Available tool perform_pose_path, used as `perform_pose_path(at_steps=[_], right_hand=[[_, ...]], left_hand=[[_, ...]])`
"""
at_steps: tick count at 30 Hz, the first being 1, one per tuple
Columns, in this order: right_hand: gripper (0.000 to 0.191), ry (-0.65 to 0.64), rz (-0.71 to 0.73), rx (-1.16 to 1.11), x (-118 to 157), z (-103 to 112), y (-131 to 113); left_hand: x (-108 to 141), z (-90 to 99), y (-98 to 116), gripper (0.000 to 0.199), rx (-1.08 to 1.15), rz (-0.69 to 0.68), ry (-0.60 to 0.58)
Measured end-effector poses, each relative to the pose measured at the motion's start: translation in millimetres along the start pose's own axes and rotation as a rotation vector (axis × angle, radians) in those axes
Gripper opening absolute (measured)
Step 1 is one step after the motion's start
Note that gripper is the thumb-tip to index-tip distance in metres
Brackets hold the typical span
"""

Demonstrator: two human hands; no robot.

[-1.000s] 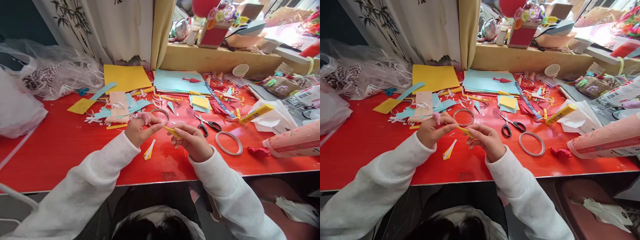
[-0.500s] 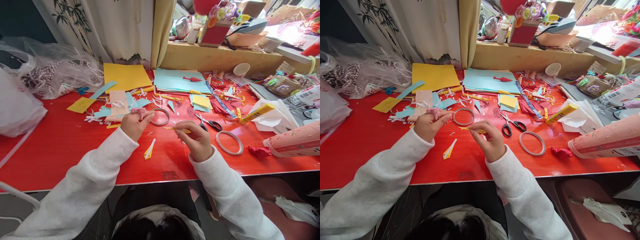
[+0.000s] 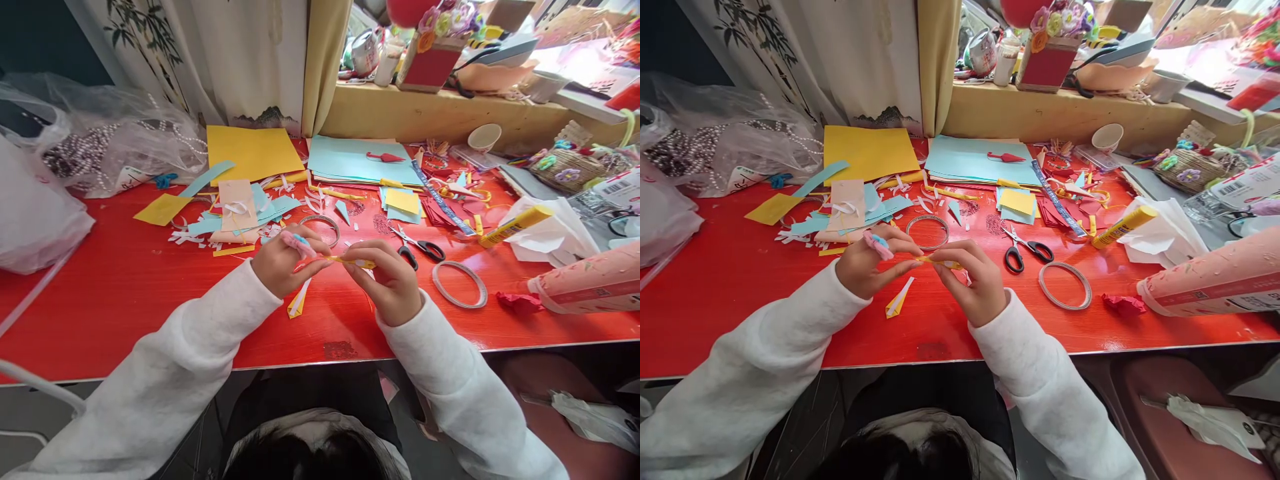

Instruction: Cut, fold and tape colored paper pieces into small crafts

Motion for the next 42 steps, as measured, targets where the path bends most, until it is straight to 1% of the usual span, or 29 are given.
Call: perform_pose_path(at_steps=[2,4,7,9,10,12,14,18,20,22,24,27,29,31,33,35,37,40,41,42], right_hand=[[0.019,-0.008,0.011,0.019,0,0,-1],[0.019,-0.014,0.018,0.038,0,0,-1],[0.019,-0.02,0.027,0.059,0,0,-2],[0.02,-0.014,0.026,0.066,0,1,-2],[0.02,-0.009,0.025,0.07,1,1,-2],[0.019,-0.002,0.025,0.083,1,1,-2],[0.019,-0.002,0.036,0.101,1,1,-2],[0.02,-0.017,0.068,0.116,0,1,-4],[0.021,-0.025,0.084,0.117,0,1,-4],[0.024,-0.028,0.112,0.134,0,1,-6],[0.026,-0.023,0.148,0.165,0,1,-7],[0.027,-0.017,0.193,0.209,0,1,-8],[0.026,-0.015,0.209,0.238,1,1,-7],[0.026,-0.009,0.225,0.268,1,1,-7],[0.027,0.001,0.247,0.282,2,1,-6],[0.028,0.009,0.265,0.288,3,1,-6],[0.029,0.013,0.267,0.295,3,2,-6],[0.027,0.012,0.257,0.323,4,2,-6],[0.027,0.011,0.25,0.332,3,2,-6],[0.026,0.011,0.242,0.336,3,2,-6]], left_hand=[[0,-0.4,-1,0.01,0.065,0.025,-0.004],[0,-1.3,-3,0.013,0.154,0.092,-0.015],[-1,-1.4,-8,0.02,0.238,0.283,-0.042],[-2,0.7,-9,0.024,0.235,0.416,-0.056],[-3,2.0,-9,0.026,0.231,0.459,-0.072],[-4,3.8,-6,0.028,0.243,0.486,-0.123],[-5,4.0,-3,0.027,0.275,0.468,-0.181],[-4,2.0,-1,0.02,0.342,0.475,-0.227],[-3,0.9,-2,0.021,0.402,0.53,-0.235],[-4,-0.1,-5,0.023,0.46,0.625,-0.252],[-5,-1.4,-8,0.027,0.511,0.731,-0.298],[-6,-3.4,-12,0.044,0.681,0.881,-0.381],[-7,-2.5,-13,0.055,0.771,0.946,-0.358],[-7,0.1,-12,0.054,0.744,0.947,-0.295],[-7,3.3,-8,0.045,0.649,0.887,-0.245],[-7,5.8,-3,0.039,0.579,0.822,-0.226],[-7,8.2,2,0.039,0.541,0.798,-0.195],[-7,11.0,5,0.044,0.489,0.802,-0.144],[-7,11.4,5,0.044,0.461,0.777,-0.133],[-6,11.4,5,0.044,0.42,0.721,-0.123]])
Point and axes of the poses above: each hand's wrist, its own x-axis away from the middle knuckle, its own z-axis out of the back of the hand, y = z × x, the point moved 2 cm from there along -x, towards the middle knuckle, and after that the axes turned 13 degrees about z, right-handed, at the moved point
